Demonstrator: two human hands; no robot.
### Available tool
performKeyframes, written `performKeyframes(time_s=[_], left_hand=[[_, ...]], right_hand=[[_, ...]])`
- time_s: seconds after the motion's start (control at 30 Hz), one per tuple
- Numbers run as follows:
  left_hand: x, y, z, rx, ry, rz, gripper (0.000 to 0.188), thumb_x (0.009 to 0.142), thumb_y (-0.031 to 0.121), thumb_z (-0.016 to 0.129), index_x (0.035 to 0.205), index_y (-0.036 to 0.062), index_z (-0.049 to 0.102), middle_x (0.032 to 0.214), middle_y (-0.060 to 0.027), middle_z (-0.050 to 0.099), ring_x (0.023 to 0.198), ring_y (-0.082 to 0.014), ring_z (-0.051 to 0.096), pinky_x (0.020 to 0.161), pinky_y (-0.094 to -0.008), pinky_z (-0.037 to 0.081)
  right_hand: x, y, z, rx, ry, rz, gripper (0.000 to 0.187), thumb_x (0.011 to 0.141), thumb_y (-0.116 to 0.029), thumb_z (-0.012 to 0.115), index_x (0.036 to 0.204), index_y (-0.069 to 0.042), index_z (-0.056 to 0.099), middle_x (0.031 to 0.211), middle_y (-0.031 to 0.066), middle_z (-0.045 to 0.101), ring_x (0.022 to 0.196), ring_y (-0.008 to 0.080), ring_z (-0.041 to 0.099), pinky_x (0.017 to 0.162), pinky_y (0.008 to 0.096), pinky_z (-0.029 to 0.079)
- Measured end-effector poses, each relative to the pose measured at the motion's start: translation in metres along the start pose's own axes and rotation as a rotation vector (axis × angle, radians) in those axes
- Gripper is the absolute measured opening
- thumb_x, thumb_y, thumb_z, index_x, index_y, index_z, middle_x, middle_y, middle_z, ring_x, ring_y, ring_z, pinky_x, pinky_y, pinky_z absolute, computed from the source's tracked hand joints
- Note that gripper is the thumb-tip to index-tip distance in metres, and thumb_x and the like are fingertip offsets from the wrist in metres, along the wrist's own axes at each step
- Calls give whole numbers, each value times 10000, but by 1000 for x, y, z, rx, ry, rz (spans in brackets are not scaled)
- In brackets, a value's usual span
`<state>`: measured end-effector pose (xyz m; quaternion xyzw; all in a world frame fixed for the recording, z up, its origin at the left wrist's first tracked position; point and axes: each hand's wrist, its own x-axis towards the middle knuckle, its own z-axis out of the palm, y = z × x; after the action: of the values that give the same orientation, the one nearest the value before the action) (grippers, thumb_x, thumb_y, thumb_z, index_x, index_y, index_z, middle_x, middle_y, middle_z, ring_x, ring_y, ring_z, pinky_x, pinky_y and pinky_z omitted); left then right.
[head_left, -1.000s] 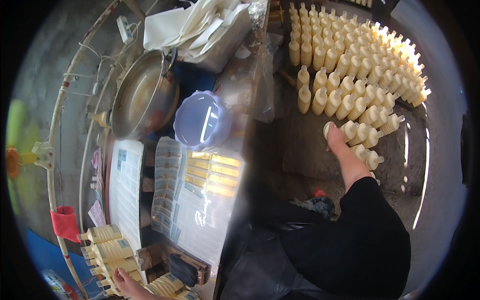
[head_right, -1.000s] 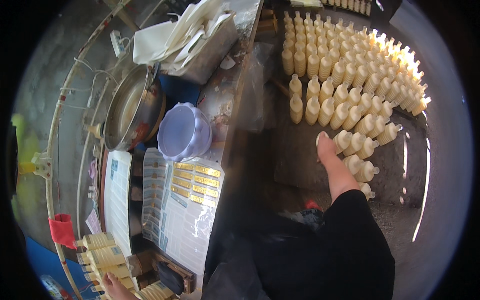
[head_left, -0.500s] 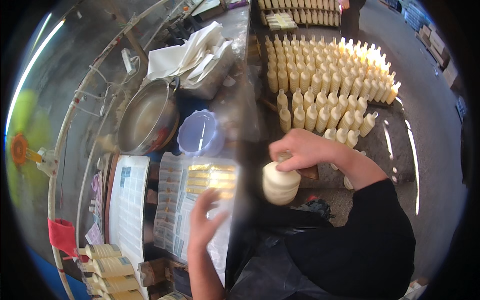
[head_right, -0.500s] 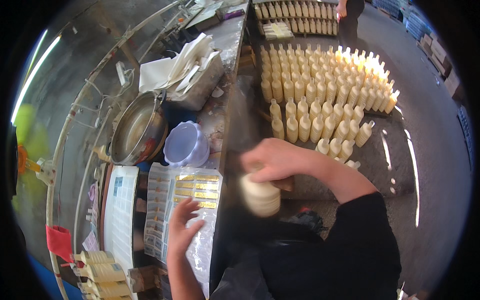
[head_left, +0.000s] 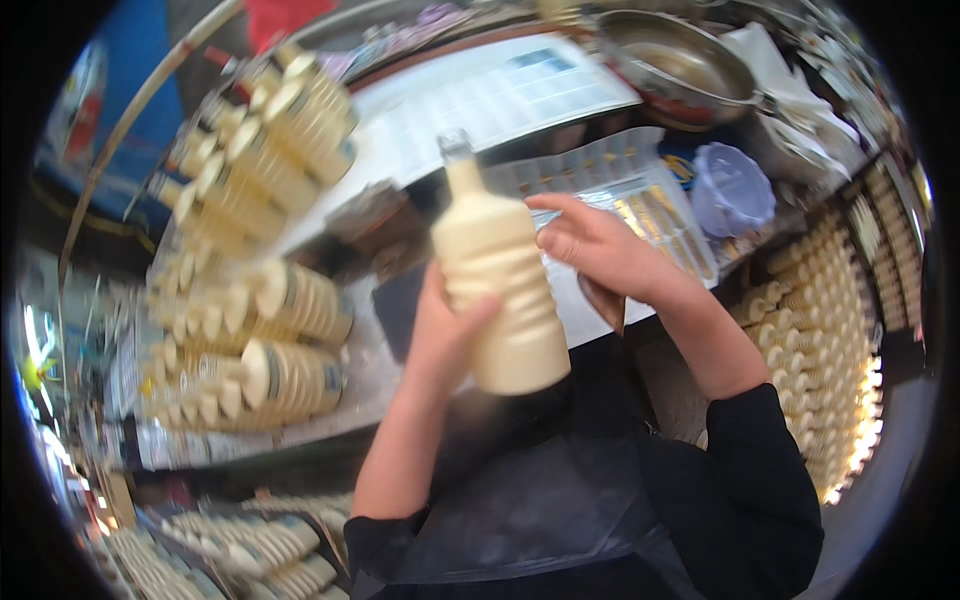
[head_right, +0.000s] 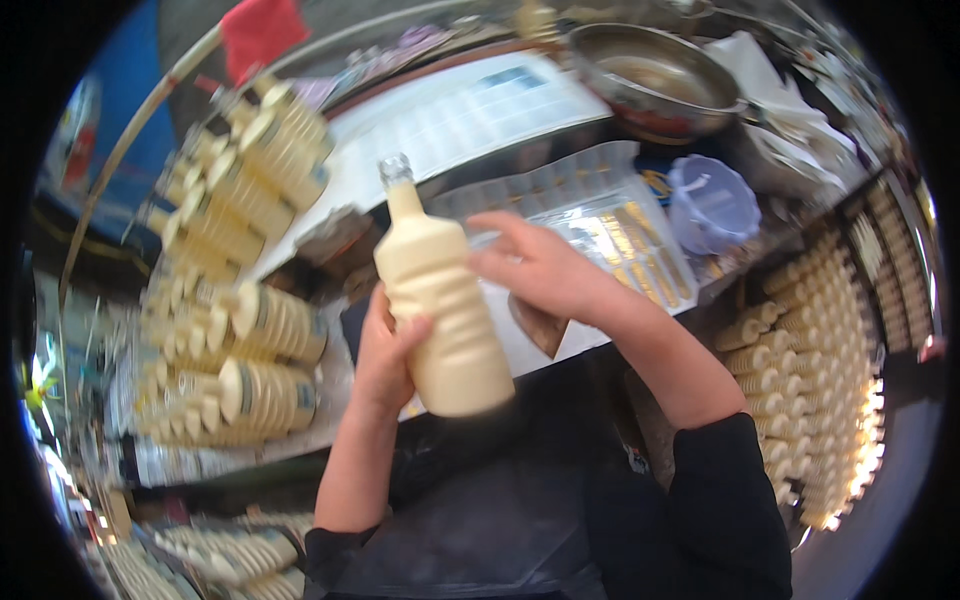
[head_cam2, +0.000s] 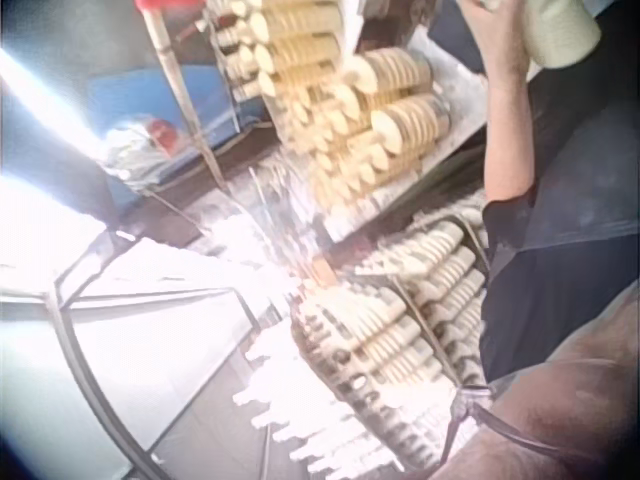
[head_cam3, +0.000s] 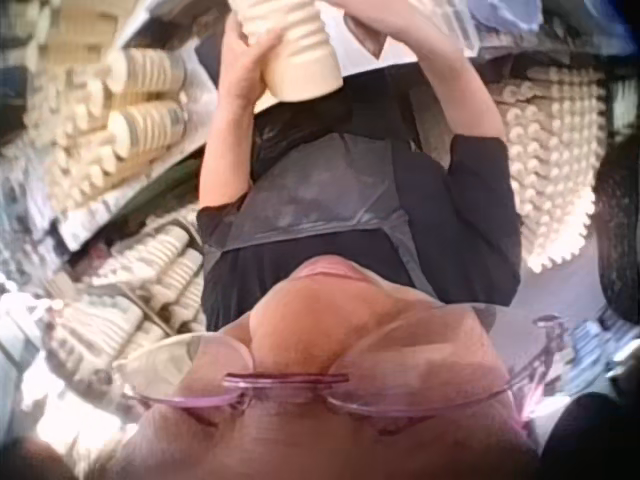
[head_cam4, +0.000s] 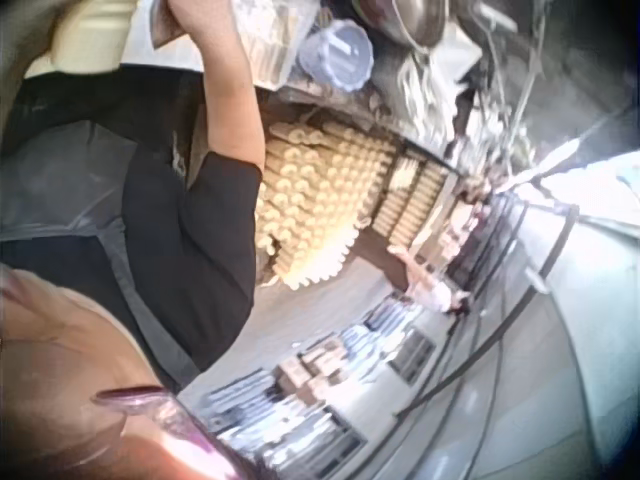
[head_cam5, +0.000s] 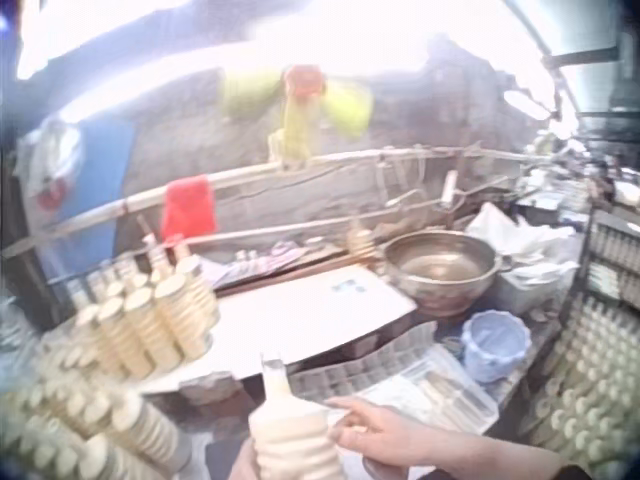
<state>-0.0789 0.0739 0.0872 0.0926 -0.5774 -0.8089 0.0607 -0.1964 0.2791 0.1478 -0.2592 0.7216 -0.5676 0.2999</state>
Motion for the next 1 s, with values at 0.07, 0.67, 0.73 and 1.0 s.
performKeyframes(time_s=[0.07, 0.67, 0.73, 1.0], left_hand=[[-4, 11, -23, -13, 147, 23, 729, 829, 169, 785, 1416, -30, 400, 1267, -179, 605, 1110, -246, 643, 923, -374, 557], [16, -1, -109, 159, 279, -67, 1033, 798, 168, 802, 1601, 45, 163, 1434, -180, 474, 1286, -279, 527, 1081, -406, 453], [15, 2, -106, 148, 323, -87, 1031, 782, 104, 771, 1604, 37, 152, 1431, -194, 479, 1264, -286, 551, 1052, -404, 482], [16, -2, -106, 201, 323, -25, 997, 756, 4, 659, 1615, 23, 153, 1449, -184, 458, 1286, -280, 521, 1085, -388, 440]], right_hand=[[18, 4, 40, -3, -158, 62, 672, 1017, -303, 621, 1540, 6, 334, 1255, 176, 660, 836, 125, 663, 693, 269, 543], [99, 63, 93, 55, -26, 63, 418, 976, -131, 592, 1377, -15, 567, 1222, 92, 691, 1092, 145, 634, 947, 318, 500], [106, 53, 41, 11, 168, 6, 192, 961, -101, 579, 985, -25, 754, 1089, 55, 745, 930, 102, 654, 835, 272, 501], [119, 38, -272, -860, 1278, -138, 331, 836, -324, 726, 1011, -49, 785, 923, 172, 762, 881, 299, 735, 815, 389, 551]])
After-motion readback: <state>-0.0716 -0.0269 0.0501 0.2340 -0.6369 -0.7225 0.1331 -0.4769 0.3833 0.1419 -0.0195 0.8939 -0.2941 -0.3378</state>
